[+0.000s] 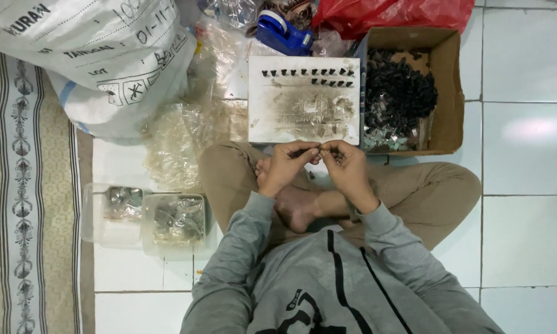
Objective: Assembling a pixel art design by placing small black plastic pegs into a white grid board.
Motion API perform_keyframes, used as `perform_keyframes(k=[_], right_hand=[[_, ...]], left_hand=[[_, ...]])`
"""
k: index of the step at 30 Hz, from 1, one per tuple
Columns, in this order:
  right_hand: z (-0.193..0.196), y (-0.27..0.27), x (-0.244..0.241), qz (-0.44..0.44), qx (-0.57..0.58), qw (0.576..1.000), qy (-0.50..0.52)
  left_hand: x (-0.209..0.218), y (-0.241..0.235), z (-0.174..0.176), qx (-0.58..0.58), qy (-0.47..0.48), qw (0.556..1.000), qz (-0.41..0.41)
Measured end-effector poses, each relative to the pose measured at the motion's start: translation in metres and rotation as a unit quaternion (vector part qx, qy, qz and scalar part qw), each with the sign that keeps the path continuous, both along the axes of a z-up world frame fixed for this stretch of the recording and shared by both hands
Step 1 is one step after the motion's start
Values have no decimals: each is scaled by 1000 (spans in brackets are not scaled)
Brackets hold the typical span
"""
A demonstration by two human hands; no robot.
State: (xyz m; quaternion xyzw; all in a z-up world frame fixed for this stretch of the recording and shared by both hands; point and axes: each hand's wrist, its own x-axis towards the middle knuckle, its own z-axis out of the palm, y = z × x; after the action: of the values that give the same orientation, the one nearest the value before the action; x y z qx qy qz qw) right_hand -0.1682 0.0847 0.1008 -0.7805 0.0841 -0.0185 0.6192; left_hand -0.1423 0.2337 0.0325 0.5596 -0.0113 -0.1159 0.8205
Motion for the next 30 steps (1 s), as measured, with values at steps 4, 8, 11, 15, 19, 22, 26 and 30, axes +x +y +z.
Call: perform_keyframes(k=[4, 8, 11, 15, 19, 22, 26, 30], right_hand=[[-9, 0, 8, -1, 24, 1000, 6], [-18, 1, 15, -17, 62, 998, -12], [-26, -2, 25, -18, 77, 997, -21], [-23, -4, 29, -10, 76, 996, -37], [-22, 0, 27, 0, 48, 998, -52], [-24, 6, 28, -9, 28, 997, -69], [-33, 7, 28, -12, 28, 997, -71], [-28, 4, 38, 27, -74, 995, -65]], left_hand=[[7, -4, -5, 10, 0, 1000, 3], [15, -10, -11, -42, 32, 998, 37], [24, -14, -12, -65, 31, 996, 56], [24, -18, -16, -69, 42, 993, 89], [23, -15, -16, -91, 46, 989, 104], [26, -14, -15, -86, 43, 990, 105], [23, -13, -22, -78, 52, 990, 107], [26, -9, -18, -48, 22, 993, 103]])
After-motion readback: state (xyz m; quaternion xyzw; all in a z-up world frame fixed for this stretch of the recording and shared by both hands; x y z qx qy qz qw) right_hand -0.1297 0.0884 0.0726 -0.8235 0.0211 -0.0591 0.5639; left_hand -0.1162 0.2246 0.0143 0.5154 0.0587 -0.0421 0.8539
